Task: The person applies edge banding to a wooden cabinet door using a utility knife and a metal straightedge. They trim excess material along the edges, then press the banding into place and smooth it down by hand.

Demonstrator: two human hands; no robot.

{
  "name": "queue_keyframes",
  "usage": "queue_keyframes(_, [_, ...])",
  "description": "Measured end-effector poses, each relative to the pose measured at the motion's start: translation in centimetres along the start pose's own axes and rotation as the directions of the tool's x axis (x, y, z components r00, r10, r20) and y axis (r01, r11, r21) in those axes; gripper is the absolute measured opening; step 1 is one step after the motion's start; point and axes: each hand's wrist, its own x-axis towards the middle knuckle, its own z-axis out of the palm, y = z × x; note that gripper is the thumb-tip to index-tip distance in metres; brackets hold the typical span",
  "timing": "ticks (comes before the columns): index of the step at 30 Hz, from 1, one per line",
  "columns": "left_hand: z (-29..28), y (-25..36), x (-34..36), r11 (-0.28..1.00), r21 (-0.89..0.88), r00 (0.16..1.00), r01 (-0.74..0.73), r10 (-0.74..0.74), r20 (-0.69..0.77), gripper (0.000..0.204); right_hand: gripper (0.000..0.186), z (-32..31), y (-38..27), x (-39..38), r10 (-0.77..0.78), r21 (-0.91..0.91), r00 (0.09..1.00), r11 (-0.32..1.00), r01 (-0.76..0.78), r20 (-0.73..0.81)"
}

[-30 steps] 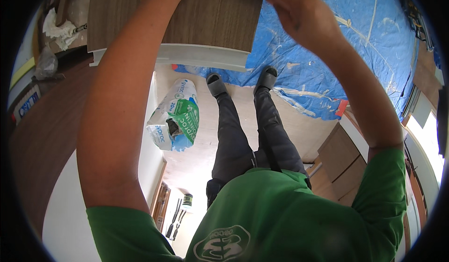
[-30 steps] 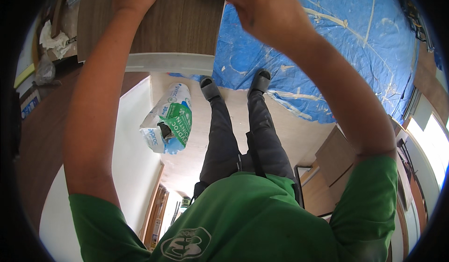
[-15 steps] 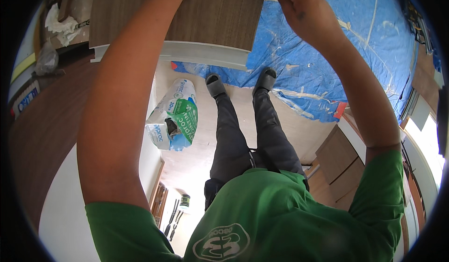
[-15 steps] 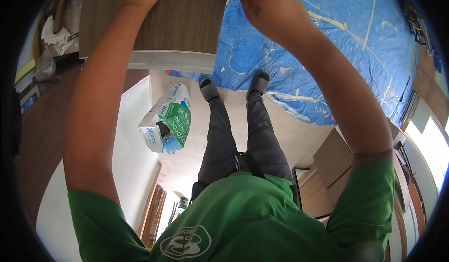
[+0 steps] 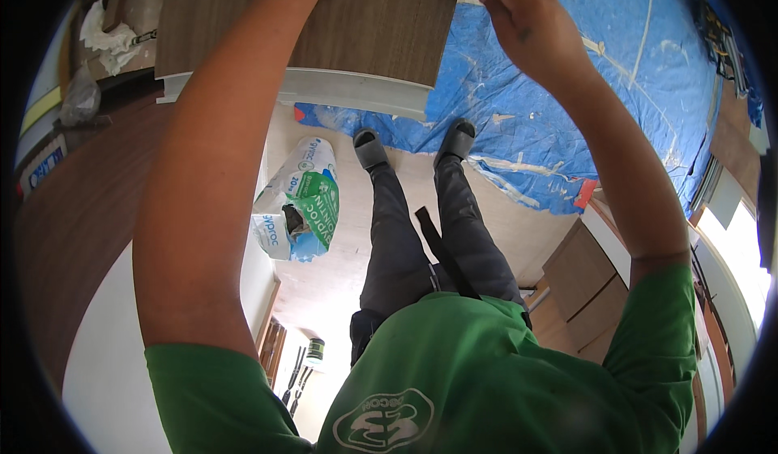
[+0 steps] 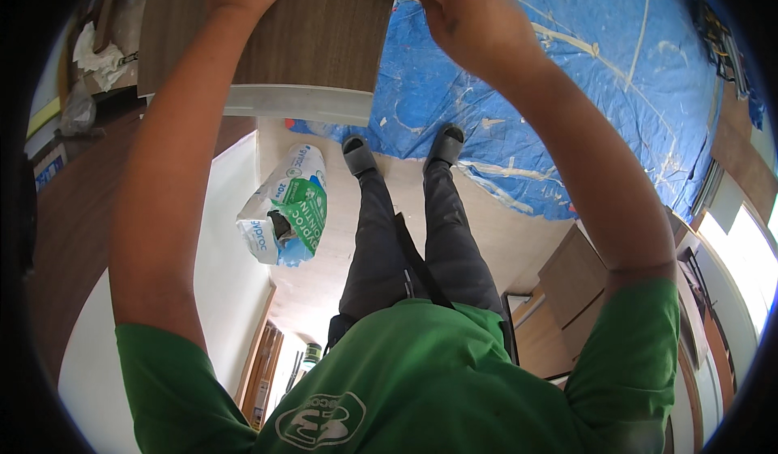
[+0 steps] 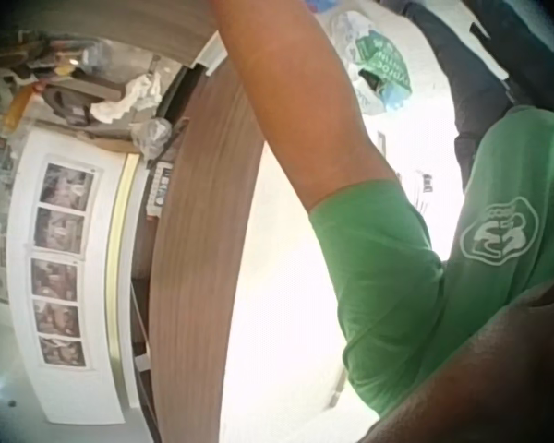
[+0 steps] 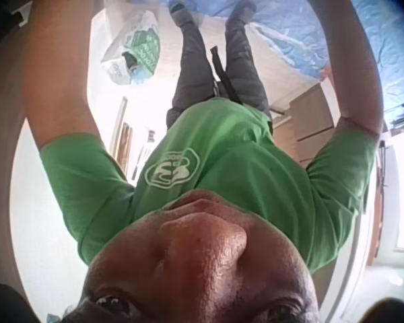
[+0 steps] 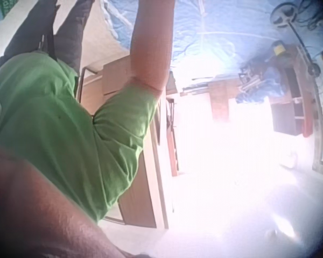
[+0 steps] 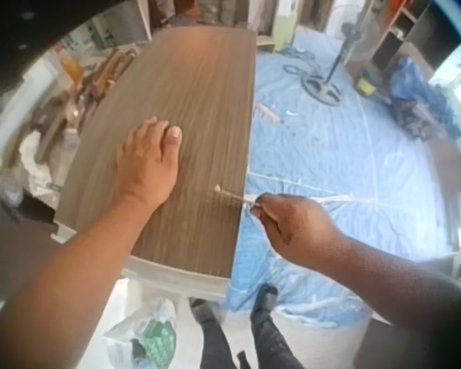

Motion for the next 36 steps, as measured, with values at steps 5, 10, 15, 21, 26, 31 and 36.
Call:
queue_keyframes(5, [0.3, -0.3, 0.0, 1.0, 0.002, 1.0, 0.006, -0.006, -0.018, 0.058, 0.018, 2.4, 0.9, -1.3, -0.127, -0.104, 0.991, 0.987, 0.122, -0.039])
queue_keyframes(10, [1.0, 0.9, 0.5, 1.0, -0.023, 1.0, -0.01, 0.011, 0.013, 0.057, 0.014, 3.9, -1.0, -7.0, -0.197, 0.106, 0.98, 0.974, 0.198, -0.014])
queue_keyframes(15, [0.5, -1.1, 0.1, 0.999, -0.042, 0.997, -0.019, 0.015, -0.076, 0.053, 0.013, 3.1, 0.7, -2.5, 0.341, 0.434, 0.928, 0.821, -0.371, 0.148])
queue_keyframes(21, [2.1, -1.0, 0.7, 0.987, -0.122, 0.988, -0.101, 0.085, -0.126, 0.05, 0.012, 4.5, 2.9, 1.8, 0.261, 0.605, 0.946, 0.79, -0.094, -0.193])
queue_keyframes(26, [1.7, -1.3, 0.6, 0.989, -0.087, 0.987, -0.123, 0.113, -0.116, 0.051, 0.009, 6.8, 2.7, 0.2, 0.099, 0.416, 0.928, 0.907, 0.064, -0.358])
queue_keyframes(31, [1.5, -1.2, 0.3, 0.997, -0.03, 0.994, -0.071, 0.068, -0.082, 0.054, 0.021, 8.3, 0.4, -5.1, -0.059, 0.359, 0.94, 0.915, 0.186, -0.336])
queue_keyframes(36, [1.3, -0.9, 0.4, 0.997, -0.016, 0.995, -0.079, 0.077, -0.068, 0.055, 0.027, 7.7, -1.2, -9.1, -0.045, 0.423, 0.991, 0.901, 0.094, -0.123])
